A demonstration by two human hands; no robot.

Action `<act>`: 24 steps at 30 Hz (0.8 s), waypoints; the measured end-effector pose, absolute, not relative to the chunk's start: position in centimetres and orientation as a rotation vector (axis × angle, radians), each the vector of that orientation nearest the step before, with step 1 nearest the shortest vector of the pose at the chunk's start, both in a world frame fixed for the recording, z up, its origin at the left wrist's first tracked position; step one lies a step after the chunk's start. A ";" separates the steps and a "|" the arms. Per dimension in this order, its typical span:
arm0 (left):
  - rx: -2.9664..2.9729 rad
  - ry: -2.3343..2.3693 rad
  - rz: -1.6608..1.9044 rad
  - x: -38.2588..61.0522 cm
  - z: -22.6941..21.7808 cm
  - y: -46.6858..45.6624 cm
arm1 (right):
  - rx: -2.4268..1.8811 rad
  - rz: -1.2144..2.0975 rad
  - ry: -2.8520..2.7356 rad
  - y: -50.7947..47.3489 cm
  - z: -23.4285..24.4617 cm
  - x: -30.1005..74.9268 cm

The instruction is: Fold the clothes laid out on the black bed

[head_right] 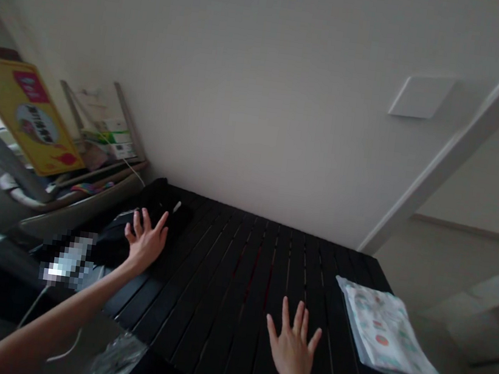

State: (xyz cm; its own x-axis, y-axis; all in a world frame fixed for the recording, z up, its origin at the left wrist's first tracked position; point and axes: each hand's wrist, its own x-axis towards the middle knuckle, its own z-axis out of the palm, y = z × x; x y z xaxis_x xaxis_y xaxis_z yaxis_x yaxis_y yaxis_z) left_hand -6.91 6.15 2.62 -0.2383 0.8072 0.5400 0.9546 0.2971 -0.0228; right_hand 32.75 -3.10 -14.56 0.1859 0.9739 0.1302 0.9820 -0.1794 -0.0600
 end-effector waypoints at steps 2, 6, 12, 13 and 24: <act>-1.480 -2.186 -0.406 -10.2 3.5 7.0 | -2.315 -0.095 -1.926 -3.2 -14.7 32.7; -1.558 -2.439 -0.229 -15.3 3.1 7.9 | -2.341 -0.079 -1.926 -3.2 -14.8 32.5; -1.629 -2.464 -0.357 -17.0 2.9 8.2 | -2.398 0.007 -1.906 -3.0 -14.9 32.5; -1.605 -2.439 -0.407 -16.9 3.4 8.1 | -2.397 0.017 -1.904 -3.0 -14.9 32.5; -1.829 -1.746 -1.139 -6.7 14.0 4.0 | -2.318 -0.004 -1.915 -3.2 -15.0 32.5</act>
